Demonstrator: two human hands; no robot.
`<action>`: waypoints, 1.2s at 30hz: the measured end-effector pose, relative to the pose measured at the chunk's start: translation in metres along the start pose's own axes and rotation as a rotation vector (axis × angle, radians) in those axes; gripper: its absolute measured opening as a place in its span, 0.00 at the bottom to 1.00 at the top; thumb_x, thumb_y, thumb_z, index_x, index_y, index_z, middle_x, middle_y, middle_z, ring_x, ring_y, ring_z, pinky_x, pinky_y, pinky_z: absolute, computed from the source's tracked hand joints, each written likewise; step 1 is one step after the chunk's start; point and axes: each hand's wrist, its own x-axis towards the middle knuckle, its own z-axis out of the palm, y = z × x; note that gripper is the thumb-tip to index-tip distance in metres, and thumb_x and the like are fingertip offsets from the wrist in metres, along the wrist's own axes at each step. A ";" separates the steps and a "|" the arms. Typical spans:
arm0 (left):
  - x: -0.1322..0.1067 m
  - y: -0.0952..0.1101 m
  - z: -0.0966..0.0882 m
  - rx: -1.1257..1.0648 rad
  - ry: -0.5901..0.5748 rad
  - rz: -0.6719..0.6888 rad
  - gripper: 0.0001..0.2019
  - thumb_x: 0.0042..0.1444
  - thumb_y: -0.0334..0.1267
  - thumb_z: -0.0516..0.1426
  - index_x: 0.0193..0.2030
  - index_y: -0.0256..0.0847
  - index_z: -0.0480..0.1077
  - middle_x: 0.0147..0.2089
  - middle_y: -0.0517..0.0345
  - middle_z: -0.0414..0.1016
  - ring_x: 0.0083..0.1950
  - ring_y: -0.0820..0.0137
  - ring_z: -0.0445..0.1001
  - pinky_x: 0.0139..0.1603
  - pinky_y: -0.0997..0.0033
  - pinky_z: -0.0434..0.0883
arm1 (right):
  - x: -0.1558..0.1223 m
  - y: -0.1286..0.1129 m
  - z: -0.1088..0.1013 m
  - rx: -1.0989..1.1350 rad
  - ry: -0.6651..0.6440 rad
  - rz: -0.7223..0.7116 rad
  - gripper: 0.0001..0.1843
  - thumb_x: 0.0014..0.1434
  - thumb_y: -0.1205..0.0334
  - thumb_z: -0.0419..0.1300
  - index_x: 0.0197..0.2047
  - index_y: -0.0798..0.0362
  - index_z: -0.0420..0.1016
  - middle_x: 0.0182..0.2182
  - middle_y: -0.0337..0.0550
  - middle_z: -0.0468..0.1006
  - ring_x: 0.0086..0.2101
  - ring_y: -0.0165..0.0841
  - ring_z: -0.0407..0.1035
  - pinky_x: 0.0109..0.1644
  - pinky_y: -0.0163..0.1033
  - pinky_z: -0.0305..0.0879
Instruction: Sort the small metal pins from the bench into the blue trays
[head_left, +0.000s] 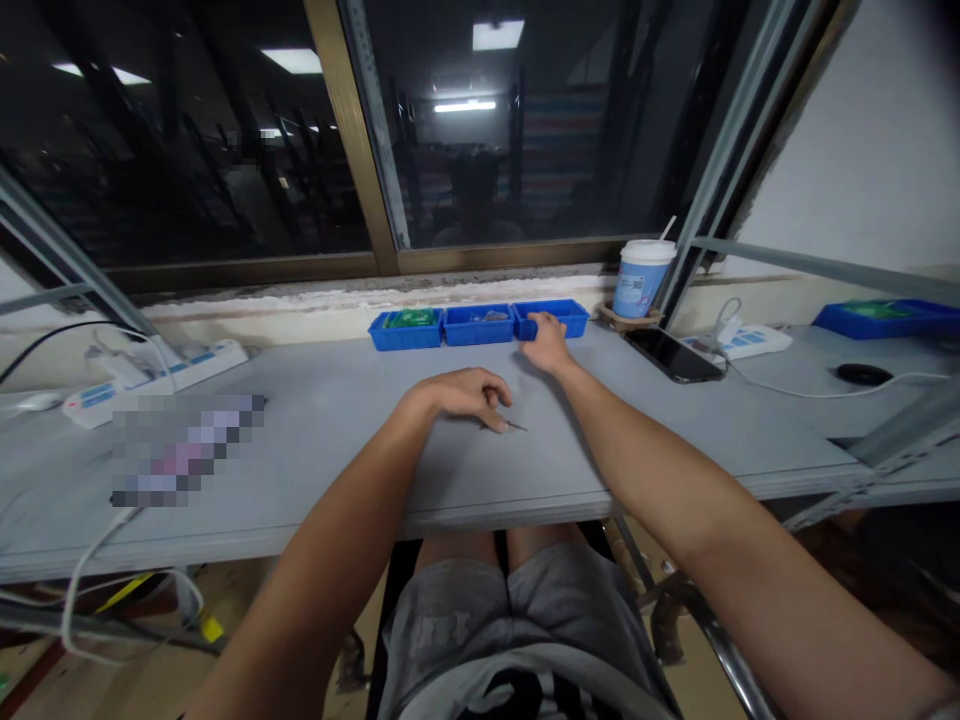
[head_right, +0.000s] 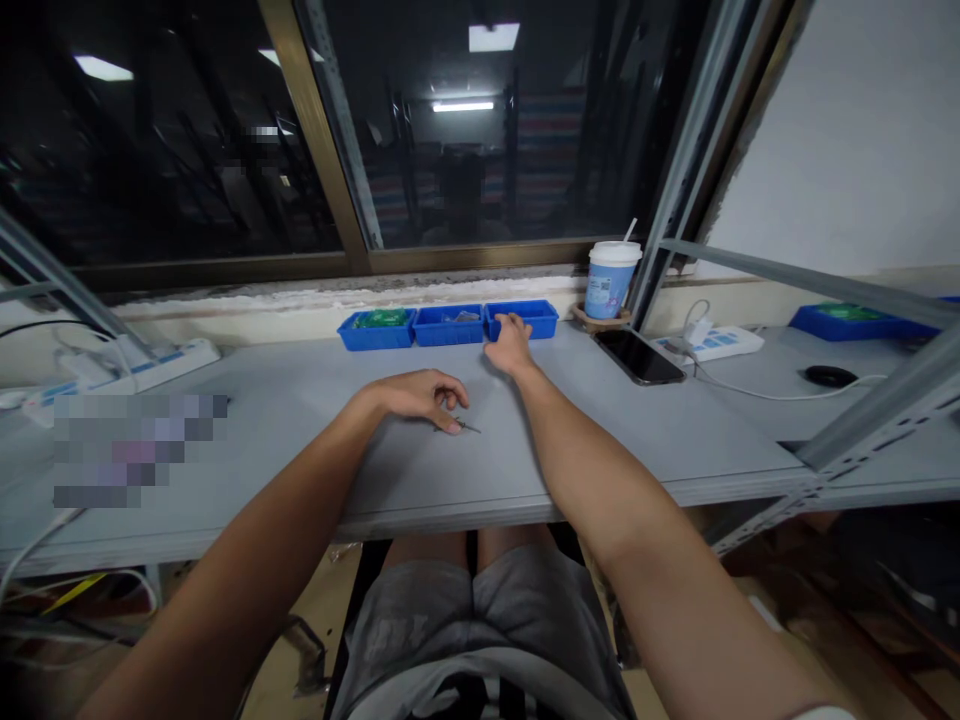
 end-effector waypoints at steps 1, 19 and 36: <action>0.000 0.003 0.001 0.011 -0.018 0.017 0.18 0.38 0.40 0.69 0.40 0.44 0.79 0.34 0.60 0.77 0.31 0.72 0.70 0.32 0.73 0.62 | 0.000 -0.001 0.000 -0.002 0.030 0.022 0.30 0.47 0.68 0.59 0.56 0.58 0.67 0.59 0.61 0.65 0.61 0.50 0.55 0.65 0.58 0.51; 0.016 -0.041 -0.007 0.128 0.456 -0.195 0.08 0.47 0.25 0.58 0.27 0.39 0.78 0.28 0.56 0.79 0.34 0.68 0.76 0.41 0.69 0.71 | -0.023 -0.045 -0.011 0.179 -0.395 -0.126 0.11 0.52 0.64 0.63 0.40 0.54 0.80 0.39 0.45 0.81 0.39 0.36 0.73 0.48 0.41 0.66; 0.021 -0.043 -0.002 0.127 0.520 -0.209 0.11 0.47 0.24 0.54 0.27 0.39 0.77 0.30 0.55 0.81 0.37 0.67 0.77 0.45 0.69 0.72 | -0.029 -0.052 -0.006 0.175 -0.598 -0.212 0.05 0.50 0.70 0.59 0.26 0.54 0.76 0.26 0.37 0.77 0.29 0.29 0.67 0.36 0.34 0.60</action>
